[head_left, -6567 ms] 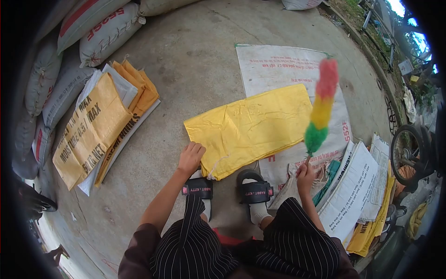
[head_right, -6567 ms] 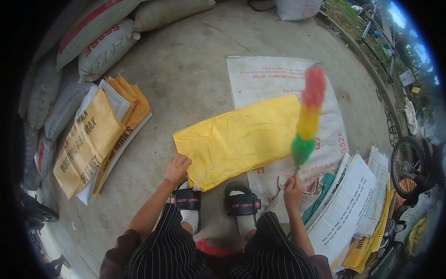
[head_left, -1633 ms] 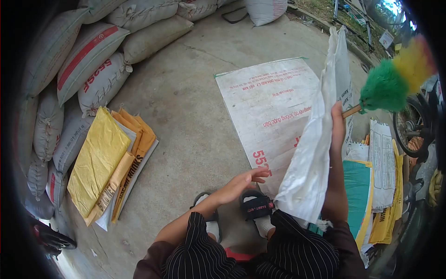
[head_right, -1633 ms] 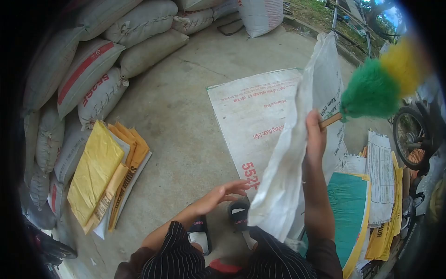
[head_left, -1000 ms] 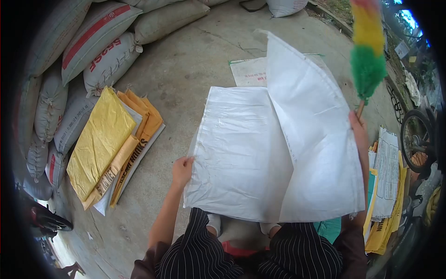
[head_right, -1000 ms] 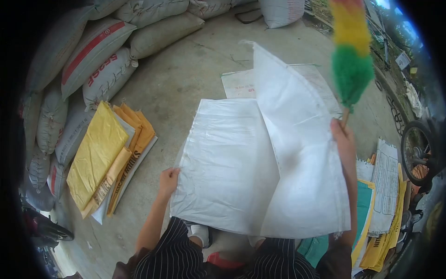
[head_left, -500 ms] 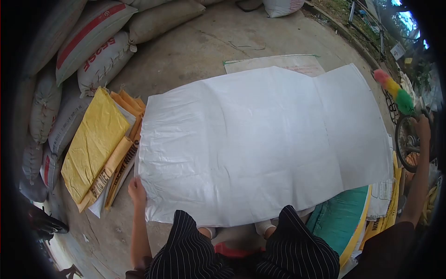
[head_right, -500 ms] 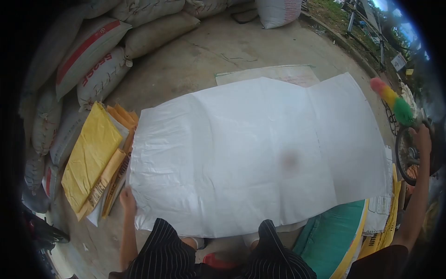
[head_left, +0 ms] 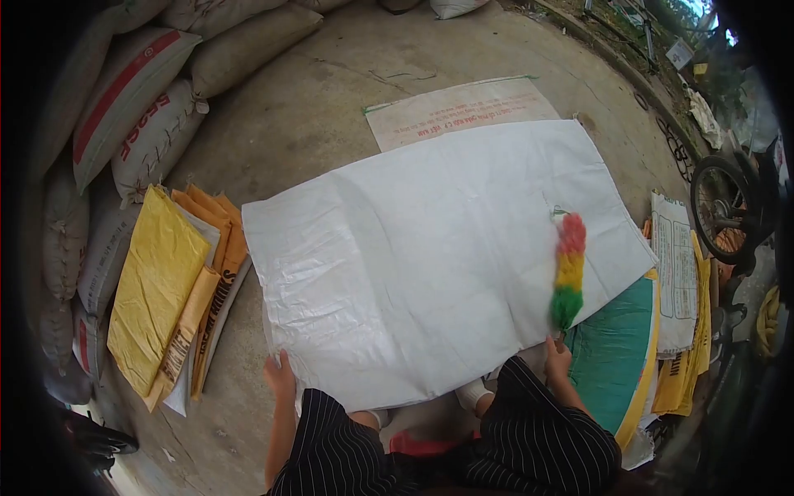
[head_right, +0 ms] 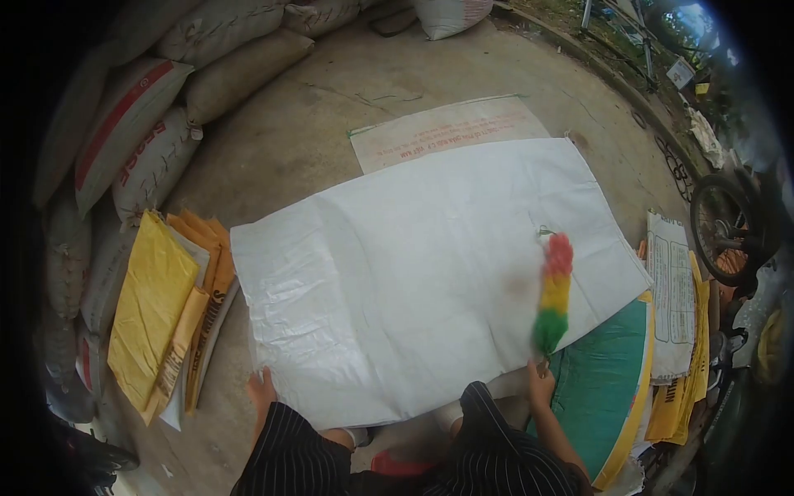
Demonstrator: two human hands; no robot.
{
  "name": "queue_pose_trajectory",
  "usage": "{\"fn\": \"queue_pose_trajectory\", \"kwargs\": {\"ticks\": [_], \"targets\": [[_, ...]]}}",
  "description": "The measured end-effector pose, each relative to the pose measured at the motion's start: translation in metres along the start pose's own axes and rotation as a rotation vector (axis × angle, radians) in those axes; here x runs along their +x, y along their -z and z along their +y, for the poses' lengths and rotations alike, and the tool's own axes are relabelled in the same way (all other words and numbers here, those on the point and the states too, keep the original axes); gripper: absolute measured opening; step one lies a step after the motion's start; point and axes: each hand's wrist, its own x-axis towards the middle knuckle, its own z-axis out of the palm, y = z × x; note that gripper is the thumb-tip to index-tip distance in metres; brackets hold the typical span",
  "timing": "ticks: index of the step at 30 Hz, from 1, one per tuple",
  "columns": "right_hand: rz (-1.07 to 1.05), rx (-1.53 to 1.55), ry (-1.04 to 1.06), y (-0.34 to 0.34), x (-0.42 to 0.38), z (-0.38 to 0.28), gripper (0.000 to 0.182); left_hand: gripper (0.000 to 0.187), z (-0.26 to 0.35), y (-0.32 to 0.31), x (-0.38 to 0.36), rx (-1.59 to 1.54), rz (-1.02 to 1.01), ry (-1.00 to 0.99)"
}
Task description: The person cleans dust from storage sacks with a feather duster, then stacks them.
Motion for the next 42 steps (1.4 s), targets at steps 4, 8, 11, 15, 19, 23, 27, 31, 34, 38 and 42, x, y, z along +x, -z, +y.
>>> {"fn": "queue_pose_trajectory", "kwargs": {"ticks": [4,8,11,15,19,23,27,31,34,38,42], "targets": [[-0.073,0.301,-0.265,-0.022,0.058,-0.033,0.028,0.047,-0.037,-0.03,0.005,0.014,0.133,-0.063],[-0.089,0.053,0.096,-0.035,0.128,-0.105,0.029,0.046,0.027,-0.021,-0.007,-0.177,-0.093,0.091],[-0.074,-0.123,0.327,-0.05,0.172,-0.169,0.031,0.043,0.046,-0.041,-0.018,-0.213,-0.102,0.05],[-0.018,0.005,0.378,-0.055,0.156,-0.219,0.031,0.042,0.068,-0.046,-0.009,-0.374,-0.103,0.033],[-0.042,0.108,0.302,-0.053,0.1,-0.149,0.034,0.043,0.065,-0.06,0.015,-0.445,-0.009,0.008],[-0.15,-0.111,0.33,-0.017,0.035,-0.071,0.037,0.041,0.047,-0.064,0.038,-0.419,0.022,-0.04],[-0.246,-0.297,0.146,0.019,0.019,-0.046,0.022,0.04,0.065,-0.047,0.036,-0.377,0.033,-0.063],[-0.208,-0.46,0.17,0.084,0.005,-0.022,0.018,0.04,0.073,-0.041,0.026,-0.482,0.056,-0.001],[-0.192,-0.537,0.225,0.145,-0.002,0.016,0.018,0.042,0.067,-0.039,0.027,-0.548,-0.043,0.063],[-0.176,-0.722,0.298,0.191,0.032,0.031,0.018,0.043,0.042,-0.054,0.03,-0.524,-0.138,0.175],[-0.066,-0.546,0.425,0.153,0.028,-0.09,0.021,0.042,0.048,-0.047,0.016,-0.486,-0.247,0.229]]}}
